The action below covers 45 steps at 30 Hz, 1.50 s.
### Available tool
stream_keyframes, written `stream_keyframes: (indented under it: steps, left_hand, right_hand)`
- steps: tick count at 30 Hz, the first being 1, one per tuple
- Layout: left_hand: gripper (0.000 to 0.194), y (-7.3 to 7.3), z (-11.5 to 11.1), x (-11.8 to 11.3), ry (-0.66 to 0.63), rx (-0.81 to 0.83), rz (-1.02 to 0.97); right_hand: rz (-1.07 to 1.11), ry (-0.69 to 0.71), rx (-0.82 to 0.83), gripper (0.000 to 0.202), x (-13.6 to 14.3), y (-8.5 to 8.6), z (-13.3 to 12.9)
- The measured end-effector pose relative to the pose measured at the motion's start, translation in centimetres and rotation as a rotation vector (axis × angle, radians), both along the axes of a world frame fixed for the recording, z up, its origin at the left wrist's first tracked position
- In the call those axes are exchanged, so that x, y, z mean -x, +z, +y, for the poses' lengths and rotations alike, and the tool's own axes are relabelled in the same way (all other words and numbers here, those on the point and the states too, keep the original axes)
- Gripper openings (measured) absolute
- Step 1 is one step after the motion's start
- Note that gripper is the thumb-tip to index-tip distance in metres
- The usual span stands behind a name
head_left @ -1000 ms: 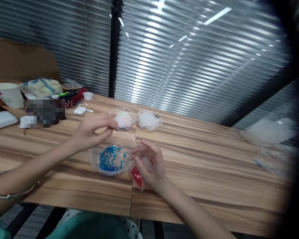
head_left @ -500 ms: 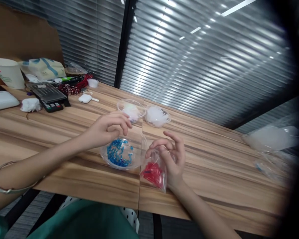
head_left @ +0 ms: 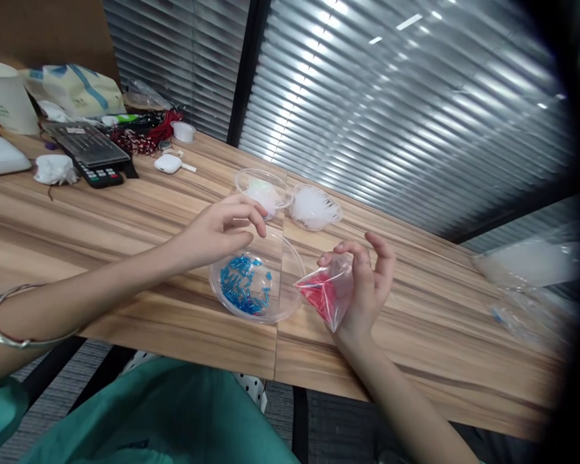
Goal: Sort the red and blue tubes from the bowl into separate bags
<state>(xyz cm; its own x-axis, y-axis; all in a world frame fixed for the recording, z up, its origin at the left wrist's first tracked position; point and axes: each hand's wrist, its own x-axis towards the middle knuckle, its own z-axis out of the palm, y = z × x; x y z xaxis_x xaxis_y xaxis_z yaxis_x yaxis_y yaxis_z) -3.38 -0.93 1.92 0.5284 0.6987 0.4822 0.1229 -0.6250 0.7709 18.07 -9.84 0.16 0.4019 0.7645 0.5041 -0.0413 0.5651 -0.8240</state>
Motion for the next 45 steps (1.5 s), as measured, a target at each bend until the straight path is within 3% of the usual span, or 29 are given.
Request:
stream_keyframes:
  steps: [3,7,19,24,26,32,35,39,43,45]
  left_hand:
    - [0.016,0.3,-0.4,0.0,-0.099,-0.111,0.061]
    - [0.020,0.4,-1.0,-0.2,-0.238,-0.142,0.058]
    - [0.020,0.4,-1.7,-0.3,-0.428,-0.108,0.254]
    - [0.016,0.4,-1.6,-0.3,-0.514,-0.002,0.202]
    - [0.017,0.3,-1.4,-0.3,-0.497,0.053,0.167]
    - [0.017,0.9,-1.3,-0.2,-0.312,0.198,0.144]
    - [0.021,1.5,-1.5,-0.1,-0.264,0.292,0.111]
    - [0.023,1.7,-1.4,0.0,-0.191,0.336,0.081]
    - [0.021,1.5,-1.3,-0.1,-0.174,0.345,0.112]
    - [0.019,1.4,-1.5,-0.3,-0.201,0.381,0.103]
  right_hand:
    - [-0.016,-0.002,0.009,0.024,0.0,-0.2,0.1]
    - [-0.078,0.029,-0.034,0.030,-0.1,-0.7,0.2]
    - [-0.332,0.140,-0.122,0.041,0.4,-0.7,-0.9]
    - [-0.379,0.191,-0.079,0.055,0.3,-1.1,-0.8]
    - [-0.329,0.221,-0.050,0.056,0.0,-1.5,-0.5]
    - [-0.075,0.278,0.083,0.021,-0.6,-1.6,-0.1]
    - [-0.133,0.326,0.087,0.011,-0.8,-1.3,-0.3]
    - [-0.251,0.341,-0.025,0.017,-1.1,-1.1,-0.2]
    - [-0.373,0.309,0.058,0.013,-1.3,-1.1,-0.1]
    - [-0.420,0.291,0.100,0.024,-1.5,-1.0,-0.1]
